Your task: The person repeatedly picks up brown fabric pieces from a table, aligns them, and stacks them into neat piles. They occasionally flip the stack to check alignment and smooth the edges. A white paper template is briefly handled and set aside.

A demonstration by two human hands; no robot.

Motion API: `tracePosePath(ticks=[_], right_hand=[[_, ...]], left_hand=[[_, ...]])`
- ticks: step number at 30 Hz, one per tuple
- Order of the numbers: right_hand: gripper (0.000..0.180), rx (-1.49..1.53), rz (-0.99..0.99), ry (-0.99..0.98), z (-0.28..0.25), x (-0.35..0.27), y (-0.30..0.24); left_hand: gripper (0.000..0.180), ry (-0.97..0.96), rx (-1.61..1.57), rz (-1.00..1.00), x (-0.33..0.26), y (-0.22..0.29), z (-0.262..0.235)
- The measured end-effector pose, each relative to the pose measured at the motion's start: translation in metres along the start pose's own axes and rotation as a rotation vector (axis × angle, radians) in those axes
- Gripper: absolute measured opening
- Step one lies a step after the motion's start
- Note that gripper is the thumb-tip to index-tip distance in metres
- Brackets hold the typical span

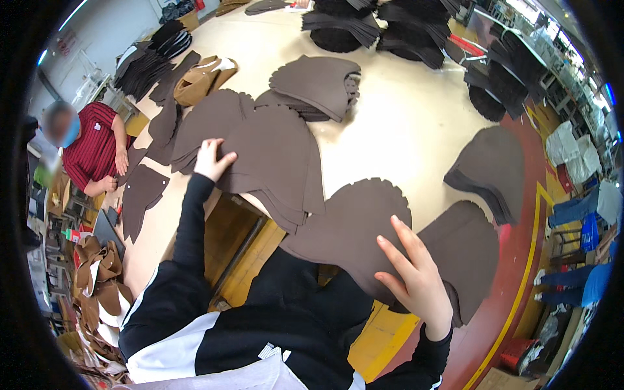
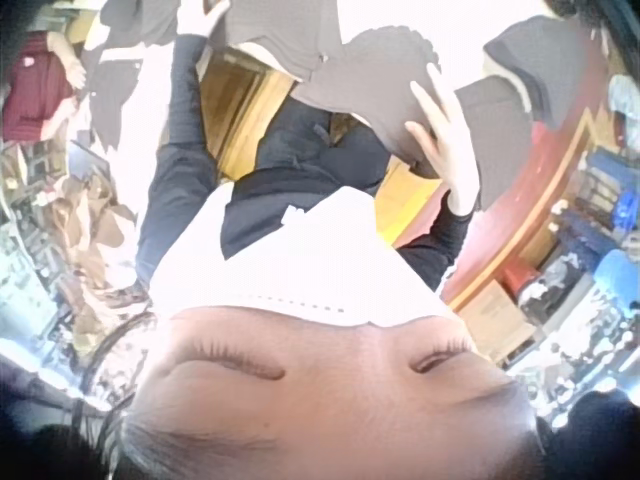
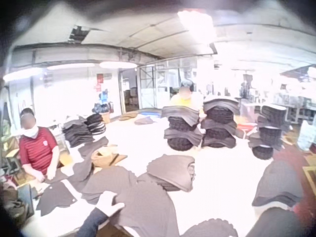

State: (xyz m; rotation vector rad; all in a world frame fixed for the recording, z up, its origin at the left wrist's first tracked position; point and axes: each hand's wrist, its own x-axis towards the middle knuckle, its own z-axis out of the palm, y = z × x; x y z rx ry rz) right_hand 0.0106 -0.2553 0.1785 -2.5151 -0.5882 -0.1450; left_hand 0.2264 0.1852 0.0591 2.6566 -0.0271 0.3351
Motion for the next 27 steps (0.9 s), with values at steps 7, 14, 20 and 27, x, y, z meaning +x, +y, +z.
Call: tracePosePath(ticks=[7, 14, 20, 27], right_hand=[[0.056, 0.058, -0.062, -0.08, 0.011, 0.016, -0.002], [0.052, 0.094, -0.097, -0.145, 0.021, 0.027, -0.01], [0.058, 0.031, -0.048, 0.029, 0.013, 0.021, -0.007], [0.136, 0.199, 0.08, 0.588, -0.01, 0.039, 0.022]], left_hand=[[0.088, -0.563, -0.599, -0.27, -0.027, -0.014, 0.004], [0.057, -0.785, -1.135, -0.4, -0.044, 0.045, 0.012], [0.039, -0.567, -1.164, 0.049, -0.052, 0.115, -0.041], [0.042, -0.438, -0.772, 0.814, -0.059, 0.181, -0.081]])
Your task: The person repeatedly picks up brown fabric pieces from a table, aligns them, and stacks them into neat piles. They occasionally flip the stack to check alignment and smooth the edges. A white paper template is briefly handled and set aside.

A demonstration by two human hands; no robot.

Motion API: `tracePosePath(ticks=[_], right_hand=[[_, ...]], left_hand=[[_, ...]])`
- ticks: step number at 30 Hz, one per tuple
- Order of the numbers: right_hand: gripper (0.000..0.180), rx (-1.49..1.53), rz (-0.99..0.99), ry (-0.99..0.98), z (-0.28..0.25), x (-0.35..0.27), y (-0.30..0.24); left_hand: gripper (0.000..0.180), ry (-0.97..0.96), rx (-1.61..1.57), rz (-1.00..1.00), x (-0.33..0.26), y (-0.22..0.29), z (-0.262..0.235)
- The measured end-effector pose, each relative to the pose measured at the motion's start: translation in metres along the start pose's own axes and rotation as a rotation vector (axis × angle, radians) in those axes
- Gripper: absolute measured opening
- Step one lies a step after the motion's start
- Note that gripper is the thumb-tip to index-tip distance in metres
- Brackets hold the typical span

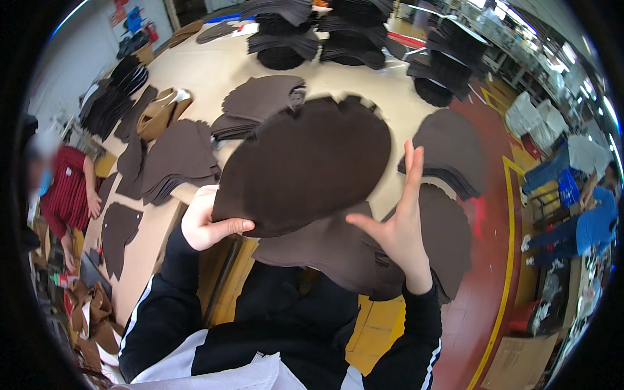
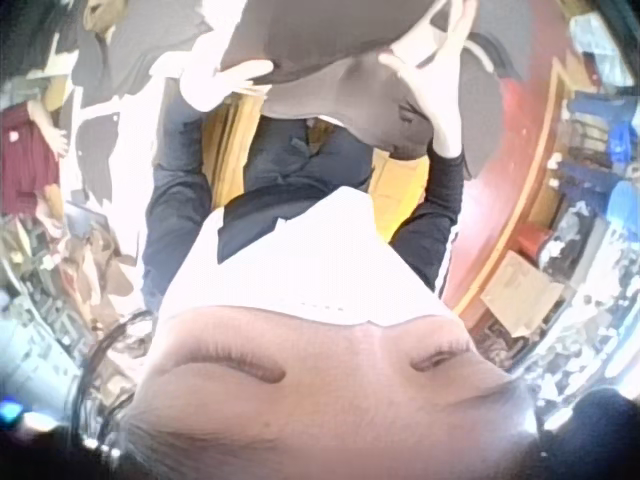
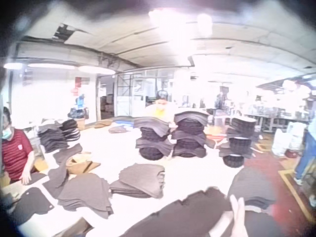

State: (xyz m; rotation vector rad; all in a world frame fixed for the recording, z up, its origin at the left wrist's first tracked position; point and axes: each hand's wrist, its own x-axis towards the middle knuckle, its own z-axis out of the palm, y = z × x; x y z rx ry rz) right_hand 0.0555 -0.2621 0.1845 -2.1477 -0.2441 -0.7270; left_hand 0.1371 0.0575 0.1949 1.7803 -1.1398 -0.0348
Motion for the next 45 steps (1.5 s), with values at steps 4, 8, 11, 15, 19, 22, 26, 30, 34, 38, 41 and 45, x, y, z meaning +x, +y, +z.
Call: tracePosePath(ticks=[4, 8, 11, 15, 19, 22, 26, 30, 34, 38, 41, 45], right_hand=[[0.119, 0.167, 0.108, 0.023, -0.018, -0.011, 0.01], [0.105, 0.245, 0.258, -0.105, -0.001, -0.046, 0.032], [0.103, 0.287, 0.314, -0.078, 0.006, -0.065, 0.045], [0.099, 0.224, 0.231, -0.035, 0.006, -0.075, 0.029], [0.091, 0.17, -0.12, 0.022, 0.0, -0.068, 0.013], [0.09, 0.067, 0.109, -0.139, -0.007, -0.07, 0.017], [0.083, -0.111, 0.425, -0.386, 0.01, -0.084, 0.028], [0.056, 0.01, 0.03, 0.163, 0.025, -0.092, 0.029], [0.042, -0.083, 0.211, 0.322, -0.015, -0.096, 0.013], [0.044, 0.281, 0.416, 0.511, -0.072, -0.1, 0.017], [0.045, 0.289, 0.764, 0.469, -0.117, -0.117, 0.043], [0.052, -0.143, 0.922, 0.314, -0.129, -0.158, 0.081]], left_hand=[[0.054, 0.103, -0.125, -0.153, 0.01, -0.029, 0.028], [0.086, -0.019, -0.174, -0.338, 0.008, -0.087, 0.07], [0.094, -0.04, -0.171, -0.404, -0.006, -0.119, 0.091], [0.08, 0.235, -0.273, -0.267, -0.023, -0.119, 0.109], [0.081, 0.385, -0.31, -0.164, -0.03, -0.112, 0.083], [0.095, 0.014, -0.109, -0.096, -0.035, -0.135, 0.059], [0.055, 0.105, -0.655, -0.294, -0.035, -0.175, 0.096], [0.04, 0.077, -0.663, -0.24, -0.026, -0.136, 0.103], [0.063, 0.119, -0.159, -0.068, 0.015, -0.066, 0.089], [0.066, 0.121, -0.241, -0.09, 0.041, -0.064, 0.074], [0.05, 0.057, -0.212, -0.452, 0.015, -0.088, 0.074], [0.073, -0.069, 0.185, -0.593, -0.044, -0.095, 0.106]])
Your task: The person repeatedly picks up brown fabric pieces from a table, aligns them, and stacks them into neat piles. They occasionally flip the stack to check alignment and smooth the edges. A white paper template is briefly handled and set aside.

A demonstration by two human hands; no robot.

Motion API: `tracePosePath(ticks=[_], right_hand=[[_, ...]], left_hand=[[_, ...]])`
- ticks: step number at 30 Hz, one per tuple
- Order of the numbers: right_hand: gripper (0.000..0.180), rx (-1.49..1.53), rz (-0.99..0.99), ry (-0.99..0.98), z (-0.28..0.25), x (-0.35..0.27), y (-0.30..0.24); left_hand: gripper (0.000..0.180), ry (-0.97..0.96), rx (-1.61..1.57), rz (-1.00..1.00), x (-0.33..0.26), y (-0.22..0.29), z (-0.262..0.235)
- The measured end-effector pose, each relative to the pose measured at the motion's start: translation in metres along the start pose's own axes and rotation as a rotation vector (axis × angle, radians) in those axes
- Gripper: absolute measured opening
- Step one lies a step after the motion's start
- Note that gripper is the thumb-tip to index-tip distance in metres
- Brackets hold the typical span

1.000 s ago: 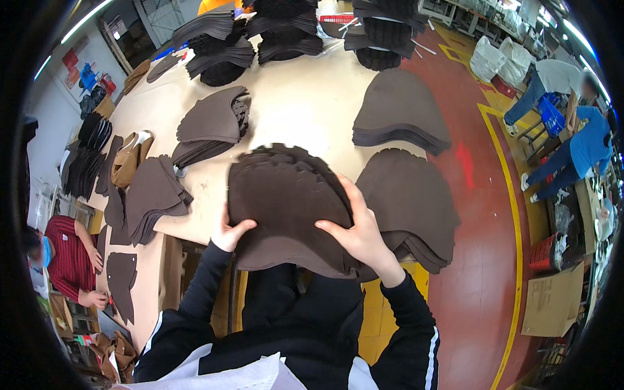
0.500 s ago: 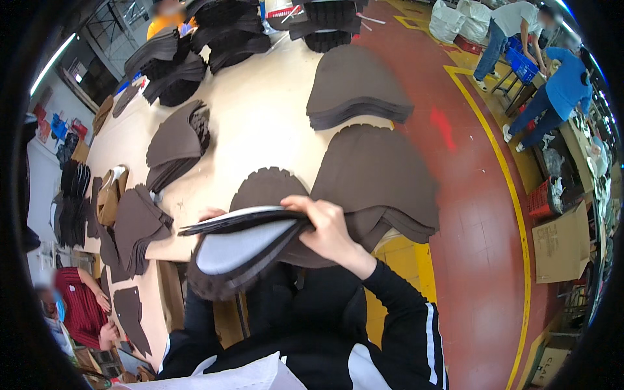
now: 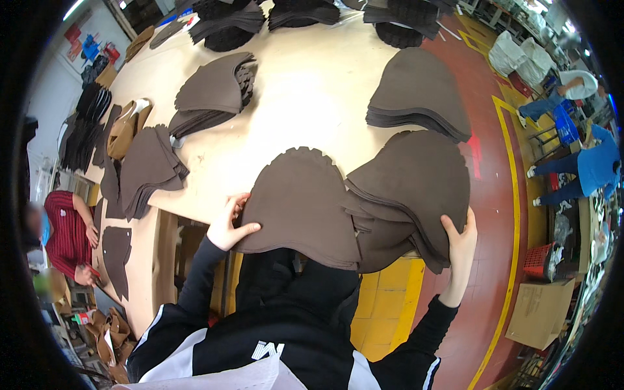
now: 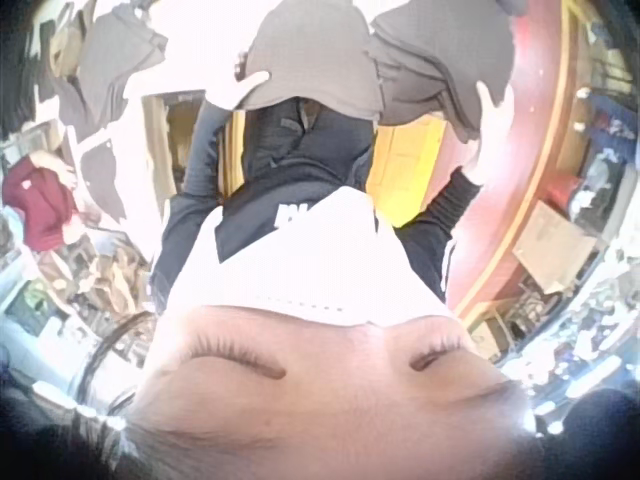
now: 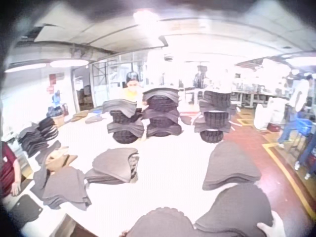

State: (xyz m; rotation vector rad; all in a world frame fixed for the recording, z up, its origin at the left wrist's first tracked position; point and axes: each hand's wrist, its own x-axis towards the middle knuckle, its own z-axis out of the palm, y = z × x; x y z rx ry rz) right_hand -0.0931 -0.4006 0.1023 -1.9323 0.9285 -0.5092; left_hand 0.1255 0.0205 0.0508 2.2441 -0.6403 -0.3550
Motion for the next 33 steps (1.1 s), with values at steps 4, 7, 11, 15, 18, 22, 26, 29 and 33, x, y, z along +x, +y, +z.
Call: tracePosePath(ticks=[4, 7, 11, 15, 18, 22, 26, 29, 33], right_hand=[[0.055, -0.033, -0.012, -0.018, -0.003, -0.005, 0.011], [0.057, -0.298, -0.13, 0.182, 0.009, -0.014, -0.007], [0.06, -0.501, -0.367, 0.331, 0.034, -0.035, -0.036], [0.046, -0.202, -0.479, 0.011, 0.051, -0.045, -0.065], [0.045, -0.097, -0.661, -0.259, 0.071, -0.048, -0.089], [0.059, -0.196, -0.952, -0.673, 0.122, -0.04, -0.112], [0.074, -0.517, -1.024, -0.542, 0.207, -0.007, -0.112], [0.084, -0.724, -1.133, -0.688, 0.227, -0.022, -0.092], [0.087, -0.406, -1.345, -0.997, 0.215, -0.066, -0.074]], left_hand=[[0.084, 0.16, -0.038, 0.011, -0.009, 0.0, 0.023], [0.08, 0.179, 0.051, -0.026, 0.003, 0.003, 0.021], [0.054, 0.073, -0.245, -0.193, 0.017, -0.005, 0.013], [0.041, 0.212, -0.299, -0.17, 0.016, -0.017, 0.006], [0.039, 0.315, -0.024, 0.079, 0.008, -0.019, 0.003], [0.031, 0.191, -0.42, -0.147, -0.001, -0.017, 0.01], [0.029, 0.216, -0.454, -0.068, -0.001, -0.021, 0.02], [0.03, 0.234, -0.438, -0.087, 0.0, -0.027, 0.021], [0.03, 0.211, -0.414, -0.176, -0.004, -0.028, 0.025]])
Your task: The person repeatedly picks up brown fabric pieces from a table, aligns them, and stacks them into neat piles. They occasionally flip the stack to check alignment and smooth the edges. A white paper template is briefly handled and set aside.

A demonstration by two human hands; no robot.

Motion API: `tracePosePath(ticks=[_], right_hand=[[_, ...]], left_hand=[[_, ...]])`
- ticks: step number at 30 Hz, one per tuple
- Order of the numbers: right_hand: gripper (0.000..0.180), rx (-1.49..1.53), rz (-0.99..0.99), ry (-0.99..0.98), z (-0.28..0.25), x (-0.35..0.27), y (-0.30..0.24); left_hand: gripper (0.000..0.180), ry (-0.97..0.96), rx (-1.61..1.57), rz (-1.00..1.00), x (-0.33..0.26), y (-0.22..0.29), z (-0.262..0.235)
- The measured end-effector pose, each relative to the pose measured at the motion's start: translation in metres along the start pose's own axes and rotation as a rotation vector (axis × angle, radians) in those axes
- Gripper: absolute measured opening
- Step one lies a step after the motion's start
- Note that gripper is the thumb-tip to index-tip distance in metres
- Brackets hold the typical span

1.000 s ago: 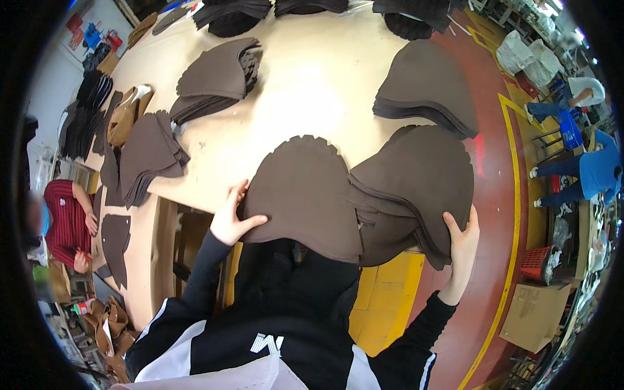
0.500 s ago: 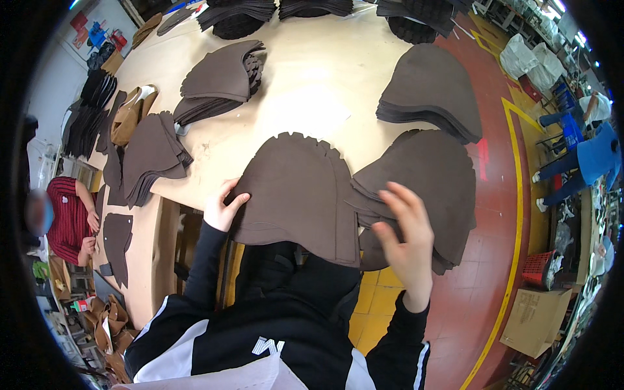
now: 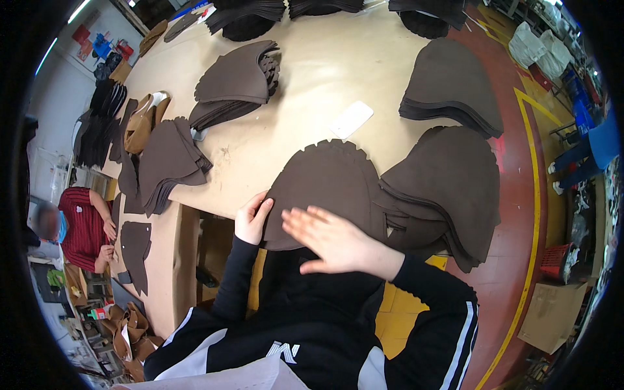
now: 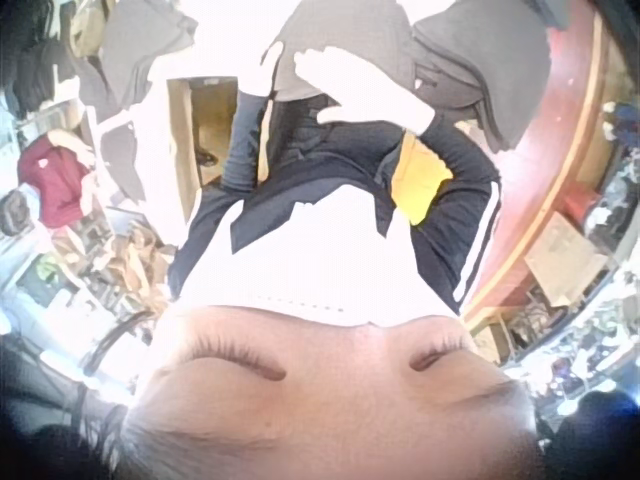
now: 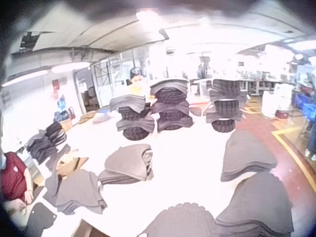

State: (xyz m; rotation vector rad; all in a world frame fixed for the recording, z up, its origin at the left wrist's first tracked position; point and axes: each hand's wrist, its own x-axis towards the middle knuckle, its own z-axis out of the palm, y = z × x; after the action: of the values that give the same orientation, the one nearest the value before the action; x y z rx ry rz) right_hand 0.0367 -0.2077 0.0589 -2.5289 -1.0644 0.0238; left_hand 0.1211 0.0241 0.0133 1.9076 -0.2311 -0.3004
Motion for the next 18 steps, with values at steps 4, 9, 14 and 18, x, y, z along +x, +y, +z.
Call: tracePosePath(ticks=[4, 9, 14, 18], right_hand=[[0.077, 0.374, -0.117, -0.163, -0.014, -0.008, -0.019], [0.061, 0.301, -0.021, 0.097, -0.065, -0.017, 0.003], [0.056, 0.144, 0.331, 0.238, -0.077, -0.006, 0.045], [0.075, -0.102, 0.344, 0.095, -0.04, 0.012, 0.058]], left_hand=[[0.032, 0.085, -0.048, 0.092, 0.0, -0.001, -0.009], [0.033, 0.325, 0.144, 0.169, 0.023, 0.008, -0.114], [0.067, 0.536, 1.035, 0.463, 0.032, 0.034, -0.172], [0.038, 0.131, 0.28, 0.294, 0.0, 0.036, -0.091]])
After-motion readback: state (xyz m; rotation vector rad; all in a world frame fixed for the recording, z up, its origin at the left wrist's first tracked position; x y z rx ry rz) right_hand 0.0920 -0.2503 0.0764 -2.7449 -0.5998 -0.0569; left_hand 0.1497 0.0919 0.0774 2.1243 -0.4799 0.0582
